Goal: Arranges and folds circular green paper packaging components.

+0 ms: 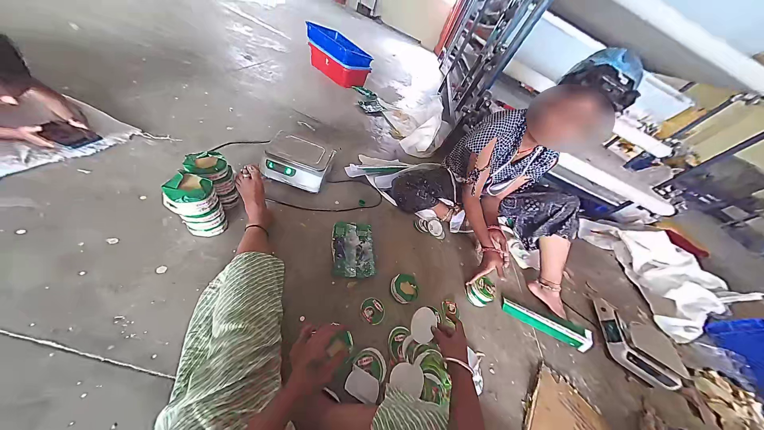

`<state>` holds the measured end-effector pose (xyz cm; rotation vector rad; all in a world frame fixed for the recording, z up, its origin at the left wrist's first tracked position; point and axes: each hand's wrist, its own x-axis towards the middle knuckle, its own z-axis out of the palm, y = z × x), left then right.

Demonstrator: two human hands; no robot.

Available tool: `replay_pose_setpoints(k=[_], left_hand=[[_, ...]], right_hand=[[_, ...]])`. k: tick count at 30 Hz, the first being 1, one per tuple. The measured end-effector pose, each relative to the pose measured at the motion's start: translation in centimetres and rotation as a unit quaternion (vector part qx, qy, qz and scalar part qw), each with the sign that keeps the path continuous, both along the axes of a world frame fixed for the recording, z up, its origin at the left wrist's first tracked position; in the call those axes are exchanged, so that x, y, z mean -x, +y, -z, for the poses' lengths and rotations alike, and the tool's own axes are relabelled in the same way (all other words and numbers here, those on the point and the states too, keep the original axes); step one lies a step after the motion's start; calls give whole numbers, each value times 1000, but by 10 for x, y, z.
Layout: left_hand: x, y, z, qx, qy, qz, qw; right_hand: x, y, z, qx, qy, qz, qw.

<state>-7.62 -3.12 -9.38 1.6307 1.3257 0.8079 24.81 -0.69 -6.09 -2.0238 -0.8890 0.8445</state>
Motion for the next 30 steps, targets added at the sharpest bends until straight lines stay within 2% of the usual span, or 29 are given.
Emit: replay_pose_setpoints(k=[2, 3, 5, 7, 9, 11, 13, 16, 19, 21, 24, 25, 27, 28, 30], left_hand=[[-17, -5, -24, 71, -40, -2, 997], [-23, -5, -32, 131, -100, -6, 986], [-28, -5, -43, 257, -223, -35, 940], [-27, 1, -44, 346, -293, -80, 888], [-21, 10, -36, 336, -302, -128, 883], [-11, 19, -31, 295, -258, -148, 908], [-2, 23, -22, 248, -178, -164, 938], [7, 17, -5, 210, -69, -142, 965], [7, 6, 13, 179, -16, -137, 974], [4, 4, 15, 168, 42, -129, 976], [-3, 5, 10, 135, 184, -77, 970], [-7, 3, 11, 88, 223, -57, 969], [-17, -3, 30, -91, 272, -31, 958], [-22, -7, 37, -132, 286, -2, 949], [-24, -10, 40, -57, 302, 105, 946]], right_hand=[[7, -3, -8, 4, 61, -13, 998], [17, -3, -14, -3, 89, -39, 995], [45, -9, -21, -47, 105, -106, 988], [79, -21, -18, -162, 21, -207, 965], [112, -31, -3, -270, -118, -320, 900], [136, -35, 17, -303, -237, -376, 843], [147, -36, 36, -290, -273, -390, 830], [149, -34, 53, -276, -266, -392, 836], [150, -35, 67, -260, -265, -399, 838], [152, -36, 65, -206, -258, -418, 846], [155, -35, 59, -128, -251, -441, 852], [156, -34, 57, -108, -244, -443, 856], [158, -33, 53, -93, -245, -433, 863], [159, -33, 50, -77, -244, -428, 867], [160, -32, 44, -24, -228, -423, 877]])
